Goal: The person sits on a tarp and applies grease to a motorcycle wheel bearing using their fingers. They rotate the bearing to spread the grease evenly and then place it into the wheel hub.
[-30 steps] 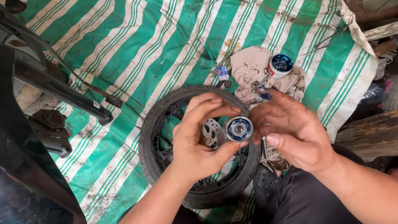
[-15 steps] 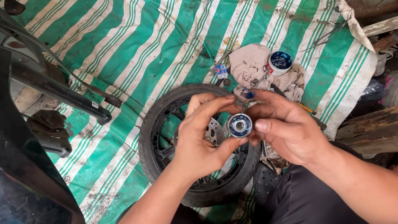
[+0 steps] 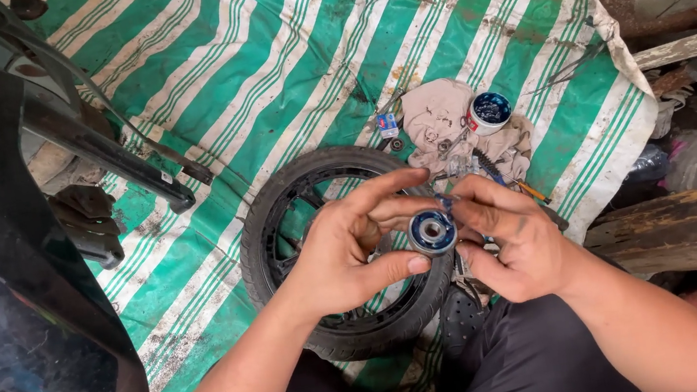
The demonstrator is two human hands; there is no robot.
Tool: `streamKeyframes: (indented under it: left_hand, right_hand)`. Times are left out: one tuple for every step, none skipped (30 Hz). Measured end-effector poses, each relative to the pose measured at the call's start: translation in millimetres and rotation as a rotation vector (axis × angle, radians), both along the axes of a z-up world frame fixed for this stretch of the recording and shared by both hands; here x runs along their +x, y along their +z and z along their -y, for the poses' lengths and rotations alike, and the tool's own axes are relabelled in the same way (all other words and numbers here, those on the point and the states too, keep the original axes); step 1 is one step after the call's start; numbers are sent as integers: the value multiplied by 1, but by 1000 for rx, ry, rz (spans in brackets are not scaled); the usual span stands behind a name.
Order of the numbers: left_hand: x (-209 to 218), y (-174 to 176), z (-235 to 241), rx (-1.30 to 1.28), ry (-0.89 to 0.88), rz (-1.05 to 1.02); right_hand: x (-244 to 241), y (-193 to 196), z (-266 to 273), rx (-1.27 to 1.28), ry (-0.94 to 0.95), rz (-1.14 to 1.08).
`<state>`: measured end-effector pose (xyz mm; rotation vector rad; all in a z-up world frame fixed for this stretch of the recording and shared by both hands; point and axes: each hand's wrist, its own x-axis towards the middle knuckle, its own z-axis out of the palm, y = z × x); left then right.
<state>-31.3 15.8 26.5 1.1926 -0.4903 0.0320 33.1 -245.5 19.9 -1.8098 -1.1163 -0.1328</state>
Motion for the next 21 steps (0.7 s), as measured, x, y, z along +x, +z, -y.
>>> streamKeyframes:
  left_hand:
    - [-2, 6, -4, 99, -18, -113]
    - [-1, -2, 0, 99, -16, -113]
    - [0, -10, 4, -21, -34, -25]
    - [2, -17, 8, -141, -53, 64]
    - [2, -18, 10, -141, -52, 65]
    - [2, -18, 12, -186, -72, 42]
    - [2, -19, 13, -231, -92, 18]
    - [2, -20, 14, -231, -91, 17]
    - [2, -21, 15, -253, -97, 7]
    - [2, -22, 16, -275, -102, -3]
    - [2, -24, 16, -274, -104, -2]
    - [3, -26, 16, -281, -99, 1]
    - [3, -28, 16, -288, -92, 4]
    - [4, -28, 17, -287, -93, 4]
    - [4, -28, 17, -297, -90, 1]
    - [4, -28, 18, -307, -87, -2]
    - [4, -27, 19, -307, -86, -1]
    - [5, -27, 21, -332, -85, -7]
    - [5, -27, 22, -357, -85, -13]
    - [4, -26, 22, -357, -85, -13]
    - [3, -25, 21, -357, -72, -13]
  right_hand:
    - [1, -2, -1, 11, 18, 19]
    - [2, -3, -1, 11, 20, 19]
    - [3, -3, 0, 3, 18, 71]
    - [3, -3, 1, -5, 16, 123]
    - [4, -1, -1, -5, 17, 124]
    - [4, 2, -3, 1, 10, 187]
    - [4, 4, -5, 8, 2, 248]
    - [4, 6, -6, 8, 3, 247]
    - [4, 8, -7, -11, -29, 296]
    - [3, 10, -7, -30, -61, 345]
    - [4, 11, -5, -30, -63, 346]
    - [5, 11, -4, -38, -82, 381]
    - [6, 11, -2, -46, -100, 416]
    - [6, 14, -3, -46, -101, 416]
    - [7, 18, -3, -41, -106, 439]
    - [7, 22, -4, -37, -112, 462]
    - [8, 25, -4, -37, -111, 462]
    - [9, 28, -5, -9, -75, 467]
    - [9, 31, -5, 19, -40, 471]
    - [9, 34, -6, 19, -40, 471]
    - [9, 37, -8, 28, -32, 474]
